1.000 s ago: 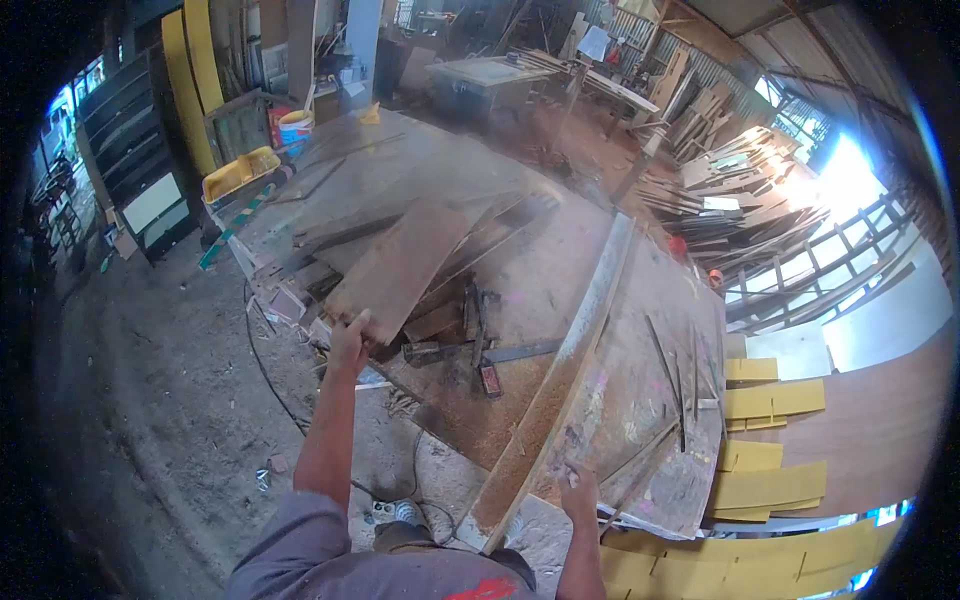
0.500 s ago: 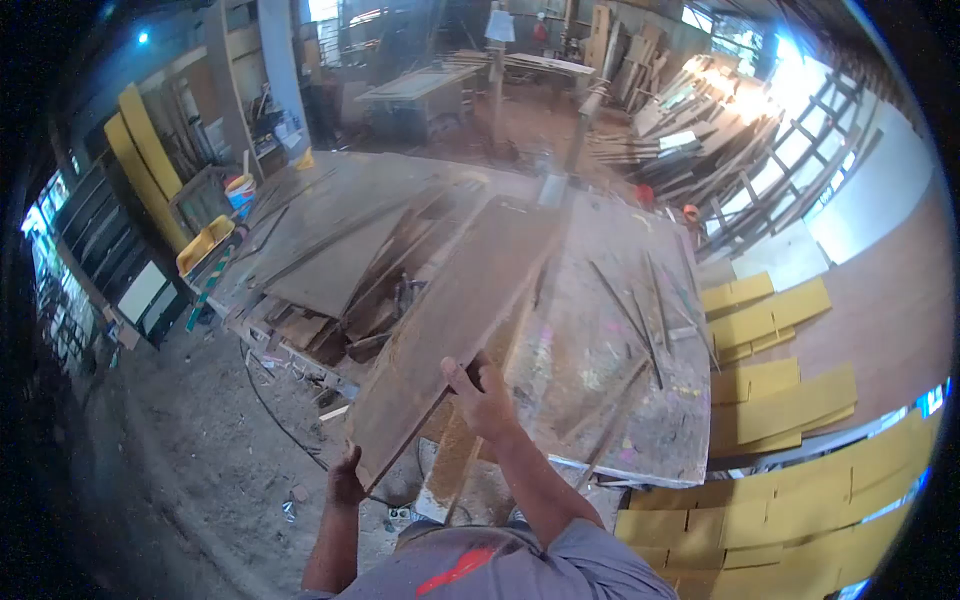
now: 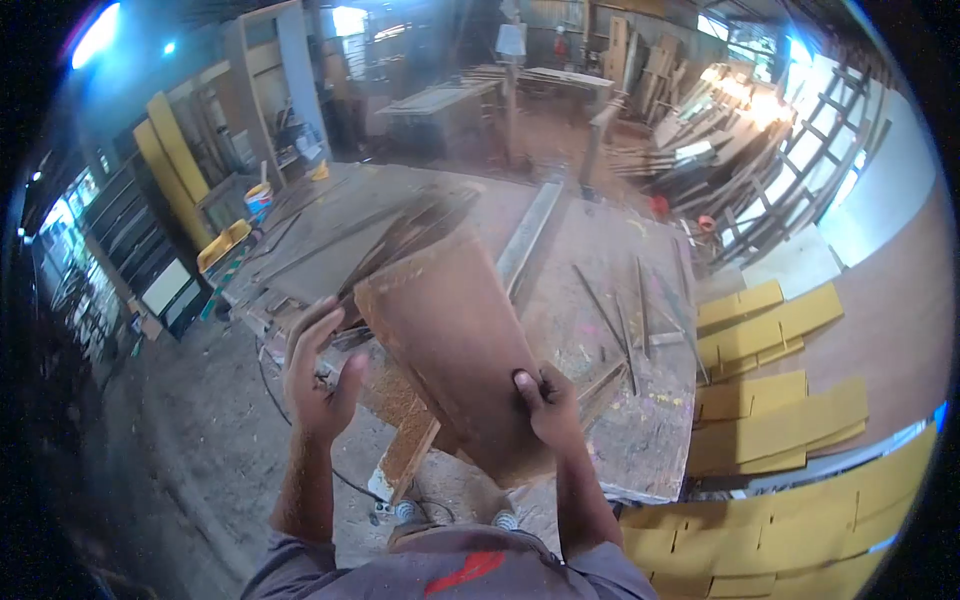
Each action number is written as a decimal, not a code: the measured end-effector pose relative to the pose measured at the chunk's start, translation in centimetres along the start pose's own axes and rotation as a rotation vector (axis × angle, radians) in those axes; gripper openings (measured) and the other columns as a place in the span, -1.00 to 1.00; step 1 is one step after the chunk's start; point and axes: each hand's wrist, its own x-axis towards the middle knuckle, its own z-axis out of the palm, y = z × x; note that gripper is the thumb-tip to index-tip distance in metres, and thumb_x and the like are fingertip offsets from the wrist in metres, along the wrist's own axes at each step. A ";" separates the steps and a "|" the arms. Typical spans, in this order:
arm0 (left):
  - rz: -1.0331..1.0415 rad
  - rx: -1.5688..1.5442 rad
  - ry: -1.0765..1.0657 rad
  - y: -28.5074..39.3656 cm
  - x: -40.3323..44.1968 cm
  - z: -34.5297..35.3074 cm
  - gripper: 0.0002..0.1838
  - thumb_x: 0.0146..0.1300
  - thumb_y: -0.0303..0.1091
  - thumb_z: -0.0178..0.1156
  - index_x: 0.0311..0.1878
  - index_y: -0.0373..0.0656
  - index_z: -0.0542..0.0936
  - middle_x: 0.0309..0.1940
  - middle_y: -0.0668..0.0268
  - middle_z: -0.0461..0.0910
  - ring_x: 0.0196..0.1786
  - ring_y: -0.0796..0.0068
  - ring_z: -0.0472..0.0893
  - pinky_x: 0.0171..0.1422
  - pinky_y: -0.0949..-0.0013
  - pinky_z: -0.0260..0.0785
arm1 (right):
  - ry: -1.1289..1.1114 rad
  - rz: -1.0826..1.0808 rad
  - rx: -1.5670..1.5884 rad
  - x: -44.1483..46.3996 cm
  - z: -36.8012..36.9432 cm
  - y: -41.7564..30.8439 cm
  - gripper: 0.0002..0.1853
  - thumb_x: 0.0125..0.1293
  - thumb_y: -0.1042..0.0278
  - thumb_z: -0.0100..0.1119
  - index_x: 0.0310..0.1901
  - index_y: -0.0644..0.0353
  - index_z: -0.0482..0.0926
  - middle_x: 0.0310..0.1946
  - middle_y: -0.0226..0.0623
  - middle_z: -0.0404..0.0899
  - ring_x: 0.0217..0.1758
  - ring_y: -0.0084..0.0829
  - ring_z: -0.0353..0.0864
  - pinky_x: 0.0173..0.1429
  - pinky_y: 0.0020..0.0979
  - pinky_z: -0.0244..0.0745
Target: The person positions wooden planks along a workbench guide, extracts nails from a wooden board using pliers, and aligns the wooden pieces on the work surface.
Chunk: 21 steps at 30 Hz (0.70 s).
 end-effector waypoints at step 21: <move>-0.509 -0.351 -0.191 -1.3 4.0 3.1 -0.83 0.40 -0.50 0.42 0.01 -0.29 0.72 -0.11 0.22 0.78 -0.06 0.44 0.74 0.09 0.32 0.58 | -0.260 0.011 -0.149 0.1 1.1 -0.7 -0.67 0.50 0.12 0.44 -0.14 0.31 0.73 -0.39 -0.36 0.64 -0.26 -0.57 0.51 -0.13 -0.34 0.49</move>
